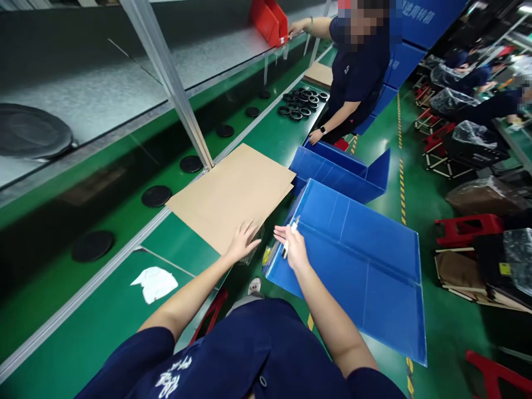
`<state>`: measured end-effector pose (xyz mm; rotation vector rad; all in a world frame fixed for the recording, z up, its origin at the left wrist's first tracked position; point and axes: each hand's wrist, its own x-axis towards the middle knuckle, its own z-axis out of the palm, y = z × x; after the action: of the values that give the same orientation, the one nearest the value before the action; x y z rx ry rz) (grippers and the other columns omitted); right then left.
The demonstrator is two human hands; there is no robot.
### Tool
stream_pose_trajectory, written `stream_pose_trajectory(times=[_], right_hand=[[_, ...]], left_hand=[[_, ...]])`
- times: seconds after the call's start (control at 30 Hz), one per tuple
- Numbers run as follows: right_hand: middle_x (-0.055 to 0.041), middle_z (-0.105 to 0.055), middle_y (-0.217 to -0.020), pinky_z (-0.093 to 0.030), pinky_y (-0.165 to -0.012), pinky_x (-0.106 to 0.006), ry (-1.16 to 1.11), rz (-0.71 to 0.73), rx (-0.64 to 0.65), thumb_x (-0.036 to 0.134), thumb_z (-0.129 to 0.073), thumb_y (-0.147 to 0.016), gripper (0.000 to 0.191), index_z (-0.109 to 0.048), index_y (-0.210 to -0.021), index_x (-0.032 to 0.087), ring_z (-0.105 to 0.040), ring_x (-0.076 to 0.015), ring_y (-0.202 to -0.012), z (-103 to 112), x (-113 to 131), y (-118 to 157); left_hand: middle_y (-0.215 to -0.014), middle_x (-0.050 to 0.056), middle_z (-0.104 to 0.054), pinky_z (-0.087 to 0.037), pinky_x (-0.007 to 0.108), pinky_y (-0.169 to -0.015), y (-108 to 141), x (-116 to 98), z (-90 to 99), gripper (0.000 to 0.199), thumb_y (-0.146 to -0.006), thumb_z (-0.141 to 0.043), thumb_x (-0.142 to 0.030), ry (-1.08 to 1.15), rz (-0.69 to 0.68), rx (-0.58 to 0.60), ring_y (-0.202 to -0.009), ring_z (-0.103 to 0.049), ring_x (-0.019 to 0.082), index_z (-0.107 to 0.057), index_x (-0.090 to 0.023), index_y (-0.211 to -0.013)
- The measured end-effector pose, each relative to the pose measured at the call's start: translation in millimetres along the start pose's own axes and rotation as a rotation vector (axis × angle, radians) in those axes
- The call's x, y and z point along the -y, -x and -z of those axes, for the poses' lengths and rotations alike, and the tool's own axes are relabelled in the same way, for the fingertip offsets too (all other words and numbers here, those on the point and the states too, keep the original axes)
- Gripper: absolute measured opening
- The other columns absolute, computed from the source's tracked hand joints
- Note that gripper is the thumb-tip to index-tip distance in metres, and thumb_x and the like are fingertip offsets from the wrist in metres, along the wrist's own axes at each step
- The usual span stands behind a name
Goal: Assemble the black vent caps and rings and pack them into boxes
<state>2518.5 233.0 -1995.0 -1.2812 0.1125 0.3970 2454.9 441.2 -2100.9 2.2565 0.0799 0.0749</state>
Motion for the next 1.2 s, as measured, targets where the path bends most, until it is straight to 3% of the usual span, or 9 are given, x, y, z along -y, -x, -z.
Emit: stream_pose_trajectory(times=[0.07, 0.13, 0.3, 0.47, 0.57, 0.73, 0.87, 1.0, 1.2], right_hand=[[-0.0133, -0.078, -0.104, -0.061, -0.096, -0.045, 0.019, -0.027, -0.076, 0.067, -0.076, -0.082, 0.052, -0.076, -0.093, 0.017, -0.075, -0.0252, -0.097, 29.4, 10.1, 4.9], [-0.0132, -0.078, -0.102, -0.061, -0.094, -0.043, 0.040, -0.055, -0.152, 0.066, -0.077, -0.081, 0.051, -0.076, -0.092, 0.016, -0.075, -0.0246, -0.095, 58.8, 12.6, 16.1], [-0.0127, -0.078, -0.099, -0.062, -0.088, -0.037, 0.019, -0.117, -0.288, 0.068, -0.080, -0.077, 0.054, -0.075, -0.091, 0.016, -0.074, -0.0225, -0.090, 106.9, -2.5, 52.1], [-0.0077, -0.072, -0.082, -0.061, -0.069, -0.033, 0.076, -0.151, -0.285, 0.075, -0.071, -0.081, 0.059, -0.072, -0.095, 0.017, -0.068, -0.0180, -0.070, 107.6, -6.6, 69.1], [0.0019, -0.054, -0.059, -0.044, -0.045, -0.025, 0.242, -0.192, -0.213, 0.084, -0.056, -0.083, 0.071, -0.071, -0.097, 0.016, -0.045, -0.0107, -0.045, 104.7, 1.3, 63.5], [0.0038, -0.047, -0.059, -0.033, -0.042, -0.022, 0.474, -0.187, -0.128, 0.087, -0.039, -0.086, 0.081, -0.072, -0.100, 0.015, -0.040, -0.0093, -0.046, 115.4, 20.8, 33.3], [0.0016, -0.059, -0.072, -0.043, -0.051, -0.022, 0.744, -0.040, -0.049, 0.067, -0.053, -0.089, 0.053, -0.070, -0.107, 0.019, -0.053, -0.0118, -0.059, 127.2, 36.1, 3.7], [0.0009, -0.062, -0.076, -0.046, -0.054, -0.023, 0.827, -0.005, 0.062, 0.052, -0.054, -0.090, 0.038, -0.068, -0.106, 0.020, -0.057, -0.0132, -0.063, 132.5, 37.9, -15.5], [-0.0011, -0.065, -0.075, -0.050, -0.055, -0.025, 0.674, 0.011, 0.157, 0.066, -0.059, -0.083, 0.050, -0.064, -0.095, 0.018, -0.060, -0.0134, -0.061, 146.2, 36.8, -28.0]], left_hand=[[-0.165, 0.011, -0.041, -0.005, 0.082, -0.117, -1.3, 44.1, 6.2, 0.063, -0.090, -0.070, -0.050, -0.320, -0.101, 0.212, -0.156, -0.018, 0.048, -0.057, -0.033, -0.149], [-0.167, 0.007, -0.037, 0.000, 0.084, -0.115, 11.6, 85.0, 10.2, 0.062, -0.093, -0.067, -0.048, -0.508, -0.170, 0.377, -0.158, -0.012, 0.048, -0.052, -0.038, -0.152], [-0.165, 0.007, -0.042, -0.008, 0.078, -0.120, 58.8, 138.0, 6.2, 0.048, -0.105, -0.046, -0.040, -0.625, -0.173, 0.278, -0.158, -0.017, 0.042, -0.052, -0.037, -0.152], [-0.162, 0.012, -0.045, -0.009, 0.080, -0.117, 57.5, 127.0, -9.8, 0.043, -0.103, -0.044, -0.029, -0.597, -0.002, 0.135, -0.155, -0.026, 0.042, -0.068, -0.033, -0.138], [-0.157, 0.016, -0.051, -0.010, 0.080, -0.117, 37.9, 104.0, -28.1, 0.036, -0.102, -0.045, -0.031, -0.525, 0.110, 0.019, -0.153, -0.031, 0.042, -0.073, -0.025, -0.124], [-0.149, 0.023, -0.055, -0.016, 0.076, -0.118, 15.3, 70.6, -52.4, 0.036, -0.103, -0.044, -0.034, -0.419, 0.391, -0.264, -0.149, -0.037, 0.038, -0.067, -0.015, -0.123], [-0.165, 0.023, -0.035, -0.013, 0.075, -0.119, 33.9, 73.6, -42.3, 0.061, -0.099, -0.056, -0.048, -0.543, 0.283, -0.049, -0.153, -0.026, 0.043, -0.050, -0.019, -0.152], [-0.172, 0.015, -0.024, -0.022, 0.063, -0.121, 64.4, 82.4, -20.9, 0.068, -0.095, -0.065, -0.047, -0.691, 0.109, 0.201, -0.150, -0.030, 0.045, -0.046, -0.029, -0.157], [-0.138, 0.022, -0.059, -0.045, 0.051, -0.102, 63.0, 63.3, -17.7, 0.073, -0.093, -0.067, -0.045, -0.766, 0.219, 0.277, -0.123, -0.053, 0.041, -0.044, -0.025, -0.159]])
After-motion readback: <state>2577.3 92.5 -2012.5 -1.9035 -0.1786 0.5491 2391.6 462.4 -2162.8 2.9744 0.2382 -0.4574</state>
